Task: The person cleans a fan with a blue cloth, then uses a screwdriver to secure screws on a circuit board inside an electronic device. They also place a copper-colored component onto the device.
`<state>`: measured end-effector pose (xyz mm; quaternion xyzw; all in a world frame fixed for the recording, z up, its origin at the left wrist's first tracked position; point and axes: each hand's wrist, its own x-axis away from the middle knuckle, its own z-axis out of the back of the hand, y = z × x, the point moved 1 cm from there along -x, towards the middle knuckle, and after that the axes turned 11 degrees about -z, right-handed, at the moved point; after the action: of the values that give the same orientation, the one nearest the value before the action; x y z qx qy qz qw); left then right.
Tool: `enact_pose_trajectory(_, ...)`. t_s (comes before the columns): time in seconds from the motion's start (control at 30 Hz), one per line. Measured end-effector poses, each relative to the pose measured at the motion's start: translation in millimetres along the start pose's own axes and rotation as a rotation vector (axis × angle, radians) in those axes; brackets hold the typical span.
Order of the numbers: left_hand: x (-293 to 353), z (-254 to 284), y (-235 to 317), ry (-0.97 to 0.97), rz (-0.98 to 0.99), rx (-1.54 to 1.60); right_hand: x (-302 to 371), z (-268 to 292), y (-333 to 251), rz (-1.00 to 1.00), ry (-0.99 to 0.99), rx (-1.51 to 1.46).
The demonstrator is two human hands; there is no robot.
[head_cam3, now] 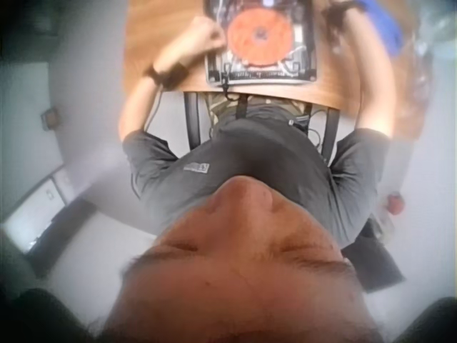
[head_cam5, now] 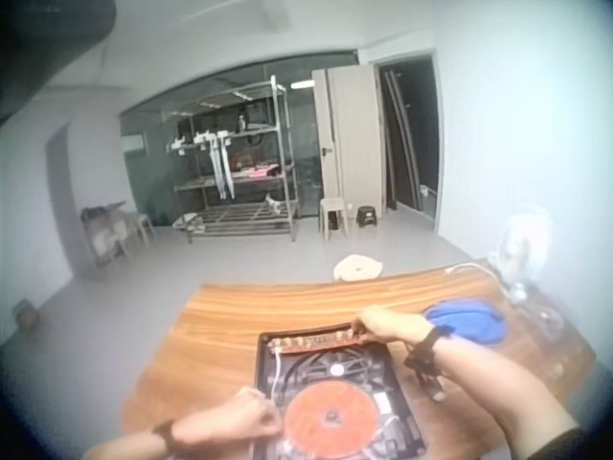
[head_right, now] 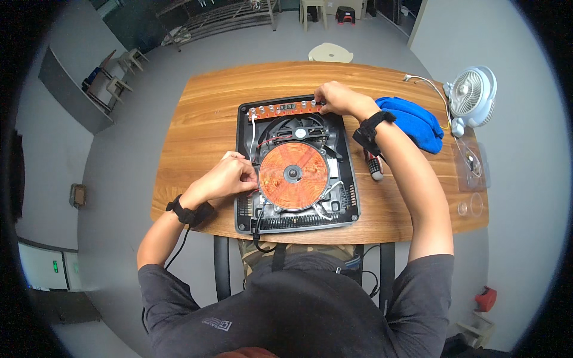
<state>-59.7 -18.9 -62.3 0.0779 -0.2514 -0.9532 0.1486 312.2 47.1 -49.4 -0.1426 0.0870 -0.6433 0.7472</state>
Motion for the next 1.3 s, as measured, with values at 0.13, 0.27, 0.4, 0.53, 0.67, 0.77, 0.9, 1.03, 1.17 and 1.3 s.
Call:
enact_pose_trajectory(0.13,-1.5,6.1,3.9,-0.017,-0.021,0.007,-0.7,1.3,-1.2,0.008,-0.006,0.019)
enact_pose_trajectory(0.27,0.9,11.6,0.4,-0.023,-0.015,0.034,-1.8,0.0,2.1,0.012,-0.003,0.014)
enact_pose_trajectory(0.4,5.1,18.3,-0.3,0.022,0.006,0.032,-1.1,-1.3,3.8,0.010,-0.004,0.006)
enact_pose_trajectory(0.53,2.3,30.4,-4.6,0.135,0.058,0.105,2.6,-1.1,1.5,-0.004,0.009,0.011)
enact_pose_trajectory(0.67,5.3,47.3,-34.0,0.291,0.134,0.016,-1.4,-4.6,-1.7,0.013,0.015,0.015)
enact_pose_trajectory(0.77,-5.2,59.1,-76.3,0.337,0.243,-0.094,-2.3,-6.9,8.3,0.045,0.040,0.031)
enact_pose_trajectory(0.9,-21.9,74.2,-127.3,0.302,0.346,-0.313,-1.8,-4.6,10.0,0.055,0.029,0.025)
enact_pose_trajectory(1.03,-30.9,81.3,-169.6,0.330,0.397,-0.520,-1.4,-4.9,6.6,0.054,0.038,-0.002)
enact_pose_trajectory(1.17,-36.6,78.3,-193.3,0.292,0.409,-0.620,0.3,-1.7,5.1,0.011,-0.002,-0.051)
enact_pose_trajectory(1.3,-38.8,69.6,-204.7,0.255,0.431,-0.551,0.9,-2.0,6.2,0.007,-0.007,-0.069)
